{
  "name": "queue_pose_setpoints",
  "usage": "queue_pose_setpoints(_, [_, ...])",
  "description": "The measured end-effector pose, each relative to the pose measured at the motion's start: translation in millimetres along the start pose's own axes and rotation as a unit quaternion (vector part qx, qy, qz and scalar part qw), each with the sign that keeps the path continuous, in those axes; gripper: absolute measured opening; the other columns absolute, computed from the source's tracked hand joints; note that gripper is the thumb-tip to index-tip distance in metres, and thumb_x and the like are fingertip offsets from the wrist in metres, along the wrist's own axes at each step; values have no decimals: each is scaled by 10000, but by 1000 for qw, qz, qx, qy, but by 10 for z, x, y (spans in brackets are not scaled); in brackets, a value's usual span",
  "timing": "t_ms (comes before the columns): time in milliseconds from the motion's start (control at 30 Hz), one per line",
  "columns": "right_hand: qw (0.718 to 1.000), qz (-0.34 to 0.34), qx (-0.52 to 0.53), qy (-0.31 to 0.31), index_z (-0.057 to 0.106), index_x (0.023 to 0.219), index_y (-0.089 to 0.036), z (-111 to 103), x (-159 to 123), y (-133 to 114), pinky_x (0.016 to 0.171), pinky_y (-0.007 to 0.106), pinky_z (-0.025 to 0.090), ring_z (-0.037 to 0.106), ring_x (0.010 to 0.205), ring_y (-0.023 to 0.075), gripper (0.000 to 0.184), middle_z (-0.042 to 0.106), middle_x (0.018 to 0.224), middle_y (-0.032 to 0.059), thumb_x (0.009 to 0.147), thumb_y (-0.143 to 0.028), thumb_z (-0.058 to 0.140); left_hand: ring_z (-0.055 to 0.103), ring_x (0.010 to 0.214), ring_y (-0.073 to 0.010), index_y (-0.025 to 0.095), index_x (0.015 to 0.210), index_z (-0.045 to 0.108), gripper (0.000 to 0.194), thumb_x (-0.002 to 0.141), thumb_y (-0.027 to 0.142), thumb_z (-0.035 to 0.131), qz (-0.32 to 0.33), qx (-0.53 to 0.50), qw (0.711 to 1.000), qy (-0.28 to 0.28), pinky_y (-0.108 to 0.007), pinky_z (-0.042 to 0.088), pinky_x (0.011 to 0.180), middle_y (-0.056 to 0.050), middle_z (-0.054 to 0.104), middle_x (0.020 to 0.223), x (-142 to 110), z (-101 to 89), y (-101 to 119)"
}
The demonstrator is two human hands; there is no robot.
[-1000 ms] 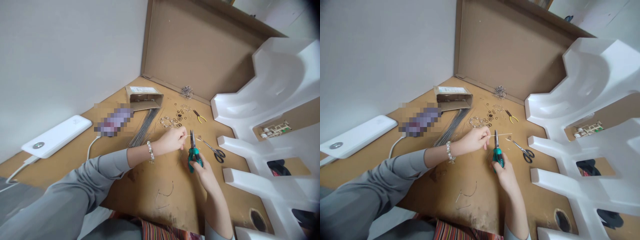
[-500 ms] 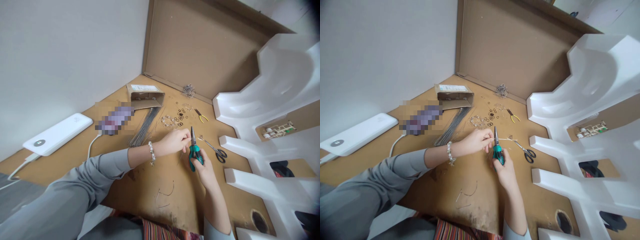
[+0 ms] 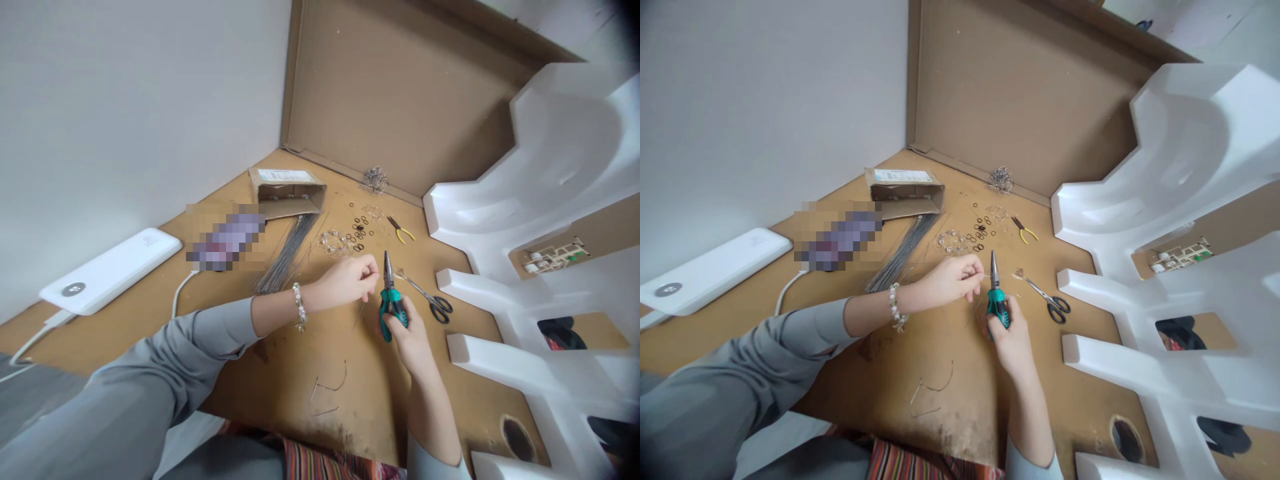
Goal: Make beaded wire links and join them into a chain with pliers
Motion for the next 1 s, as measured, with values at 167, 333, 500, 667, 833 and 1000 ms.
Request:
queue_pose_setpoints(167, [1000,-3,12,-11,493,810,-223,42,5,-16,577,264,387,497,575,141,106,558,613,-46,704,-232,491,555,461,-64,168,807,444,117,879,243,392,6,-5,1000,1,-169,402,465,18,615,627,-17,4,34])
queue_pose_setpoints(333, [999,-2,42,-32,492,837,-224,90,5,14,568,259,394,510,567,140,125,550,621,-50,713,-221,486,558,454,-66,164,816,449,130,885,253,384,9,-11,1000,-5,-167,398,454,26,600,606,-9,31,24])
queue_pose_setpoints(500, [998,1,42,-42,496,871,-221,109,2,40,549,261,385,499,546,142,133,541,604,-46,740,-220,474,559,451,-70,166,812,446,128,885,248,380,5,-11,1000,-11,-171,402,454,27,597,602,-1,40,18])
queue_pose_setpoints(667, [999,3,-17,-34,505,760,-210,83,-8,31,537,255,360,444,527,130,44,516,556,-46,751,-239,474,554,450,-66,160,827,465,144,890,256,377,0,-16,1000,-14,-177,413,470,27,596,601,-6,54,10])
queue_pose_setpoints(833, [999,15,-24,-43,486,748,-204,118,-1,67,511,256,342,418,490,123,168,466,515,-53,797,-365,489,546,449,-64,163,841,470,146,894,263,377,-11,-18,1000,-18,-180,416,479,29,595,602,7,84,-70])
queue_pose_setpoints(1000, [998,39,-7,-50,485,780,-200,185,43,171,471,256,330,413,442,121,210,463,502,-56,800,-409,487,544,431,-68,162,840,464,145,894,265,377,-42,-45,998,-24,-175,400,451,31,590,585,50,118,-249])
Point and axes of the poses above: each hand's wrist, its own x-axis towards the middle knuckle, its own z-axis out of the palm, y = z × x, the point moved 8 cm from there along x, towards the middle knuckle
